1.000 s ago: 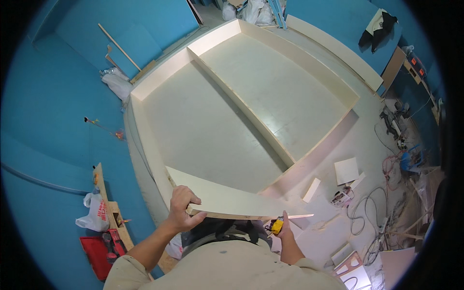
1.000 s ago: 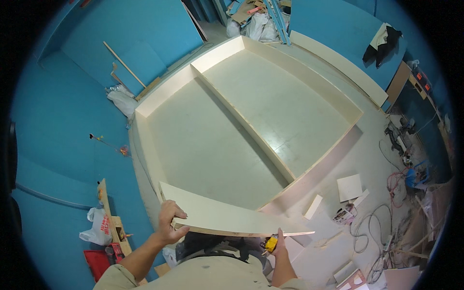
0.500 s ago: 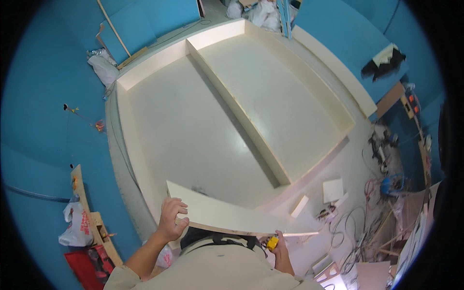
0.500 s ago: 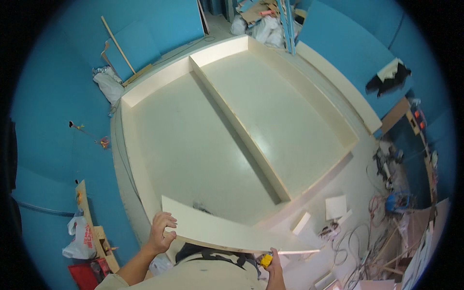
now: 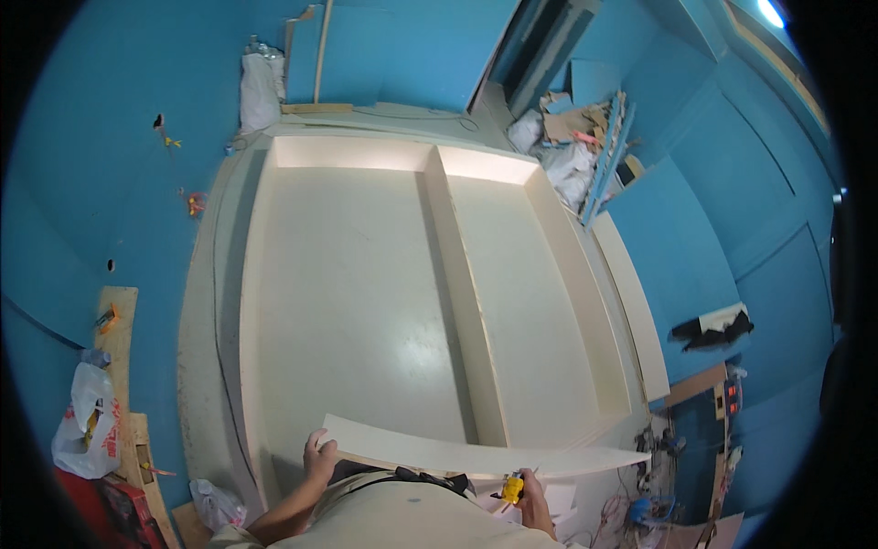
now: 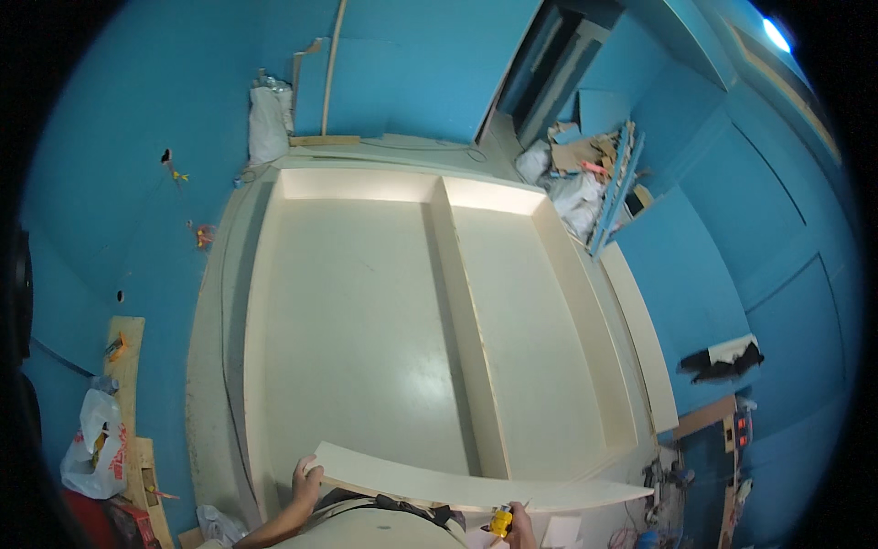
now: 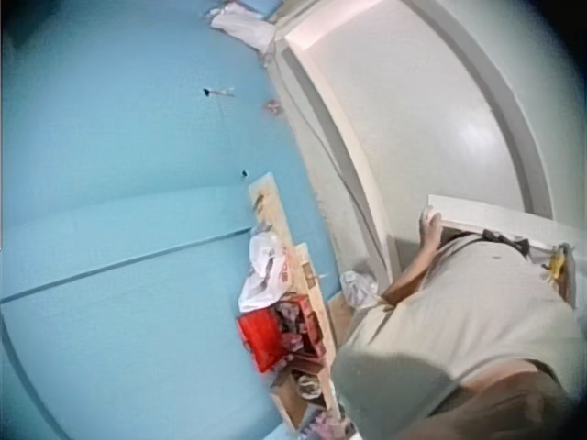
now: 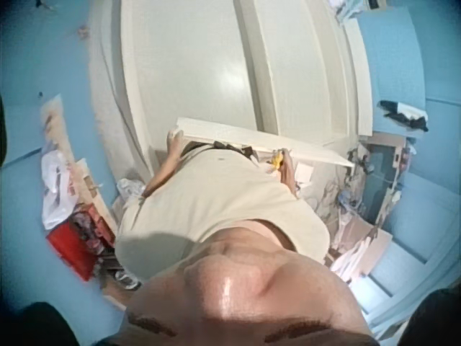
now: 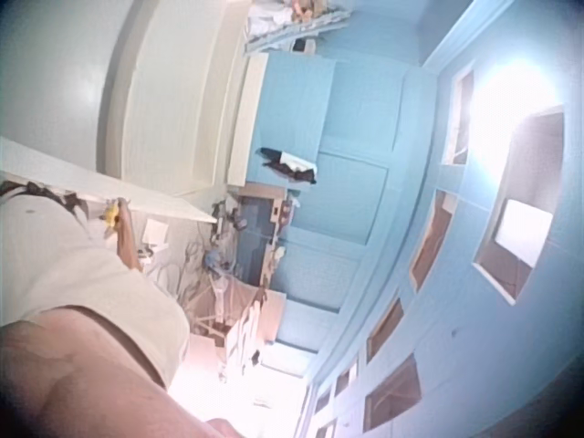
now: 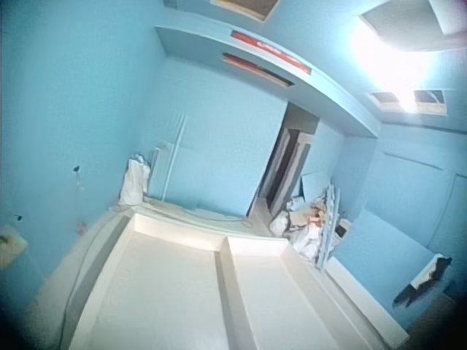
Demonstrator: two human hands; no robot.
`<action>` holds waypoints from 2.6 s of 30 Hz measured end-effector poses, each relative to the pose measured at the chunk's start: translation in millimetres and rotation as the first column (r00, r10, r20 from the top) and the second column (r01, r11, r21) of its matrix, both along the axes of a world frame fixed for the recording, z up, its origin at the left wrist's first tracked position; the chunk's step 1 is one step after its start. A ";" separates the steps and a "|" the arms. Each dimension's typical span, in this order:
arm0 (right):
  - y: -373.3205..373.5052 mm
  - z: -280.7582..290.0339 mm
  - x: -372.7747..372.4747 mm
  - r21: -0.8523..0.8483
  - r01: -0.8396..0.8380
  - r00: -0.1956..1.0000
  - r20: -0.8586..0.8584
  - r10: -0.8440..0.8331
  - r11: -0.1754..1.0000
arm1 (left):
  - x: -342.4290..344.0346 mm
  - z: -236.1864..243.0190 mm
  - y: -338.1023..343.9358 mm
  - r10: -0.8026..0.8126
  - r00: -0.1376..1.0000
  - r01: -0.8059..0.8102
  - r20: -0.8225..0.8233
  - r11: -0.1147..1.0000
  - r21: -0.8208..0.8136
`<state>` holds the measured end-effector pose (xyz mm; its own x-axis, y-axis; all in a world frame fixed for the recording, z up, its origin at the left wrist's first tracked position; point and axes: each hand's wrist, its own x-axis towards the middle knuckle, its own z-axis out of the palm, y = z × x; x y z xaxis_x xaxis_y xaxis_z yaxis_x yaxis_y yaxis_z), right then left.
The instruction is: The person measures and marks a white board with a tape measure and pencil, then uses a circular saw to cut the board. They repeat the process with another piece of wood, measuring, marking, and cutting it.
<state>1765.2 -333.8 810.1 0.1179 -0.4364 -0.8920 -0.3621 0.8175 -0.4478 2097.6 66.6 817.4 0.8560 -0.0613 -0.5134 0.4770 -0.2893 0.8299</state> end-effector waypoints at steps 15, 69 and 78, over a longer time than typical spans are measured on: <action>-56.7 -22.0 604.2 -0.210 -0.680 0.730 -0.107 0.675 0.703 | 179.7 -134.7 96.6 0.336 0.890 -0.455 -0.309 0.711 -0.536; -97.4 -354.6 1551.2 0.425 -0.767 0.573 0.118 0.811 0.480 | 954.2 -362.6 -73.2 0.841 0.025 -0.837 -0.540 -0.278 -0.471; -56.4 -349.2 1472.0 0.589 -0.787 0.187 -0.061 0.980 0.186 | 968.6 -502.9 -74.8 0.748 -0.066 -0.828 -0.660 -0.411 -0.383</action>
